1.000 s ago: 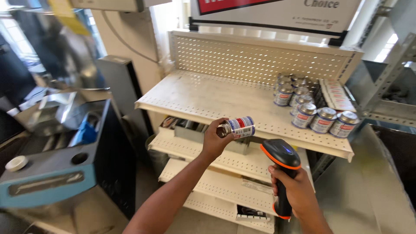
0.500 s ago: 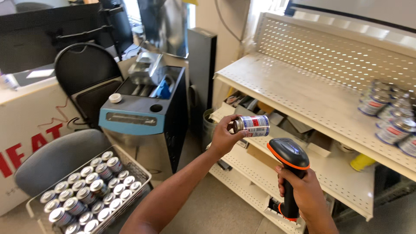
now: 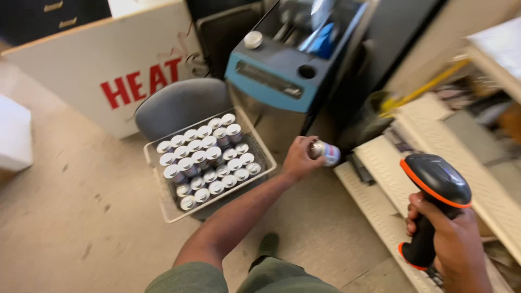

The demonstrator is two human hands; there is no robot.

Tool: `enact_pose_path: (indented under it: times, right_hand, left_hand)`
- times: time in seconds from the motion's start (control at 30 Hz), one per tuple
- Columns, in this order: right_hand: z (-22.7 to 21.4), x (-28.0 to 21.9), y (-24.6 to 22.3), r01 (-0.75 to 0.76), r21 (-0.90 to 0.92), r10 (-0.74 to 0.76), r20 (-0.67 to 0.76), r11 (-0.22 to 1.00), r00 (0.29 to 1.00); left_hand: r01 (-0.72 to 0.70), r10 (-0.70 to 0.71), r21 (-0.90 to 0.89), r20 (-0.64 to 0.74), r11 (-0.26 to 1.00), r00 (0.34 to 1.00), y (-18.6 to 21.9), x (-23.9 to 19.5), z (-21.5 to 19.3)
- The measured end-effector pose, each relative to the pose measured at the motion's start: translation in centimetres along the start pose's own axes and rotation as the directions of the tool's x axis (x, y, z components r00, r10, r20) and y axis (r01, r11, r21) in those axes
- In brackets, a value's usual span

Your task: The person scans individual cans with a handheld scanner and places them into a wire basket.

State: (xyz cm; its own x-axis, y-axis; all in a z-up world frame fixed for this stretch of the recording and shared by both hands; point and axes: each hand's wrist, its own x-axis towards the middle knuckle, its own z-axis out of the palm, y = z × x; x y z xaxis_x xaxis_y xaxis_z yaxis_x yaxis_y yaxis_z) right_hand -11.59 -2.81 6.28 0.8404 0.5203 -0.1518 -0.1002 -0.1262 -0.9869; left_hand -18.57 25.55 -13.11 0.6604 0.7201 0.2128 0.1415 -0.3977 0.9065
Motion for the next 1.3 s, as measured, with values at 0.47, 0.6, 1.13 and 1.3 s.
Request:
enact_pose_path:
  times: [0.47,0.6,1.13,1.3]
  right_hand:
    - [17.8,11.7,5.8,-0.272,-0.249,0.283,0.008,0.930,0.959]
    - [19.6,13.6,7.6,-0.316,-0.254,0.326,-0.004,0.914,0.945]
    - [19.6,14.6,6.6,-0.331,-0.299,0.340,-0.022,0.895,0.940]
    - [16.2,13.0,5.7,-0.316,-0.283,0.324,-0.019,0.905,0.946]
  left_hand:
    - [0.419,-0.552,0.588,0.057,0.692,0.832,-30.7,5.1,-17.5]
    - [0.372,-0.537,0.676,0.041,0.636,0.843,-35.6,5.4,-18.4]
    - [0.310,-0.476,0.834,-0.066,0.456,0.877,-40.4,5.9,-16.2]
    - [0.364,-0.776,0.884,-0.004,0.292,0.630,-32.9,5.8,-16.1]
